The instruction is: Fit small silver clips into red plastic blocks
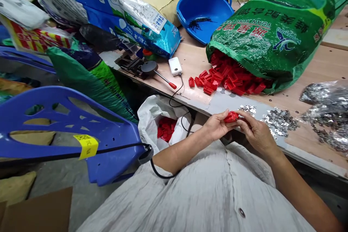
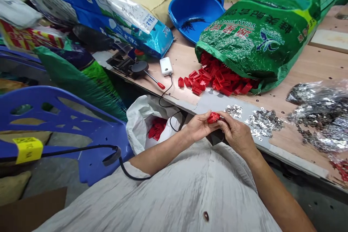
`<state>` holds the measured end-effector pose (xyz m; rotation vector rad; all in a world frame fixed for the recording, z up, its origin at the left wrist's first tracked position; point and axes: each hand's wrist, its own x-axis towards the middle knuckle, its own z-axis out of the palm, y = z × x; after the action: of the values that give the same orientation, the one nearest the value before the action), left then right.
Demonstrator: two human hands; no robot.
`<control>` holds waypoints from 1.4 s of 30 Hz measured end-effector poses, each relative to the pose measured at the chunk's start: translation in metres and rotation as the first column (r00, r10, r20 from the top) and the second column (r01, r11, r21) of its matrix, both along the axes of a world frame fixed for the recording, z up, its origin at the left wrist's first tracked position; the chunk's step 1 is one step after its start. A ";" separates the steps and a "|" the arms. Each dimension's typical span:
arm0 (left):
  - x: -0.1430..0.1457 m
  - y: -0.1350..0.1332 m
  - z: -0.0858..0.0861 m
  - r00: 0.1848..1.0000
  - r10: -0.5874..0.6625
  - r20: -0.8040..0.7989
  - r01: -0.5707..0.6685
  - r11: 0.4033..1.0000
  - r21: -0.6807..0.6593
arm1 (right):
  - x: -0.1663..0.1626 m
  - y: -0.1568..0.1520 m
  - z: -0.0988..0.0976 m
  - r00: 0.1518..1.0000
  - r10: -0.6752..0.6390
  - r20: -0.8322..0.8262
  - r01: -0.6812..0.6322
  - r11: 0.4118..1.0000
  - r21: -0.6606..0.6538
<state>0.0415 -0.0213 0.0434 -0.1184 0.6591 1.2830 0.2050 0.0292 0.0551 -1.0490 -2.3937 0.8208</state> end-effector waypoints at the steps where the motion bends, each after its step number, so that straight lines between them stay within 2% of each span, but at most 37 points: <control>1: 0.001 0.000 0.000 1.000 0.015 0.000 -0.015 1.000 -0.005 | -0.001 0.000 -0.002 1.000 -0.022 0.000 0.022 1.000 0.022; 4: 0.005 0.002 -0.002 0.999 0.040 -0.005 -0.040 0.999 -0.008 | -0.002 0.001 -0.011 0.997 -0.075 -0.022 0.076 0.996 0.054; 7: 0.007 0.002 -0.002 1.000 0.019 -0.006 -0.019 1.000 -0.002 | -0.002 0.005 -0.016 0.991 -0.096 -0.098 0.097 0.995 0.009; 13: 0.007 0.003 0.000 0.998 0.061 -0.018 -0.061 0.998 -0.013 | -0.002 0.009 -0.012 0.991 -0.040 -0.126 0.029 0.996 -0.087; 16: 0.009 0.003 0.001 0.996 0.069 -0.049 -0.070 0.997 -0.011 | -0.003 0.006 -0.013 0.994 -0.042 -0.096 0.037 0.998 -0.047; 22: 0.013 -0.001 -0.004 0.986 0.129 -0.103 -0.128 0.992 0.024 | -0.008 -0.002 -0.027 0.989 -0.080 -0.128 0.087 0.995 0.053; 25: 0.010 -0.004 -0.007 0.985 0.116 -0.129 -0.112 0.993 0.043 | -0.007 -0.002 -0.031 0.990 -0.060 -0.126 0.059 0.998 -0.017; 28: 0.004 -0.006 -0.009 0.987 0.104 -0.120 -0.104 0.995 0.002 | -0.002 0.002 -0.033 0.990 -0.019 -0.138 0.000 0.991 -0.136; 32: -0.005 -0.004 -0.010 0.989 0.102 -0.108 -0.109 0.992 -0.060 | 0.007 0.011 -0.033 0.986 -0.058 -0.158 0.026 0.980 -0.197; 38: -0.035 -0.012 -0.014 0.960 0.154 -0.235 -0.158 0.987 0.002 | 0.019 0.039 -0.037 0.982 -0.180 -0.048 0.174 0.978 -0.114; 42: -0.072 -0.030 -0.014 0.869 0.216 -0.446 -0.196 0.976 0.093 | 0.024 0.080 -0.044 0.969 -0.246 -0.021 0.246 0.968 0.045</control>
<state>-0.0308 -0.0516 0.0295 0.1605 1.0398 1.5498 0.2288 0.1091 0.0112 -1.2839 -2.2009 0.6777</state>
